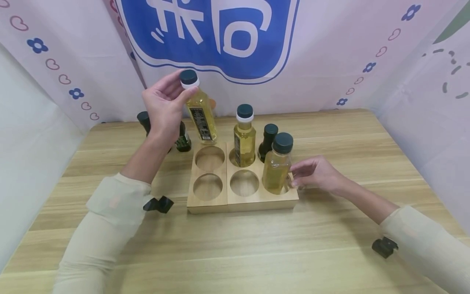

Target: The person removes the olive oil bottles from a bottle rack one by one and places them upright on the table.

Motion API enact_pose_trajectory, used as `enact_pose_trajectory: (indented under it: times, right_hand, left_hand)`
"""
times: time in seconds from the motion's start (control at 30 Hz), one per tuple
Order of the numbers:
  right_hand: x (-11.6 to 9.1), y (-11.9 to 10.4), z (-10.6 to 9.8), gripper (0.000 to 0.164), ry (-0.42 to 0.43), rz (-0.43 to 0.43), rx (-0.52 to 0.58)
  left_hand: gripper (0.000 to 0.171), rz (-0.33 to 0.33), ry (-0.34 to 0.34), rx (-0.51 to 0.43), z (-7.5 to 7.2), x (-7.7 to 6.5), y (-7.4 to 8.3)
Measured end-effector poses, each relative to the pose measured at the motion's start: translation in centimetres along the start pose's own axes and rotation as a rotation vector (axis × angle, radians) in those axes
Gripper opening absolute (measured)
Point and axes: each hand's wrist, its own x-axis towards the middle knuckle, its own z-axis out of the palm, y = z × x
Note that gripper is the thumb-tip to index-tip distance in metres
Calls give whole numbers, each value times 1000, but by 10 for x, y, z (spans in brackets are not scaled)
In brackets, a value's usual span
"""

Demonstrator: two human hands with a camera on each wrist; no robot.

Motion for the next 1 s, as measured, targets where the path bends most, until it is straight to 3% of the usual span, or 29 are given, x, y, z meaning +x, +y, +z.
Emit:
enact_pose_trajectory:
  times: [0.33, 0.67, 1.0]
  right_hand:
    - [0, 0, 0, 36, -1, 4, 1]
    - [1, -1, -1, 34, -6, 0, -1]
    - [0, 0, -1, 34, -3, -2, 0]
  left_hand:
    - [42, 15, 9, 12, -2, 5, -9]
    - [41, -35, 66, -12, -3, 12, -21]
    - [41, -65, 64, -4, -5, 11, -34]
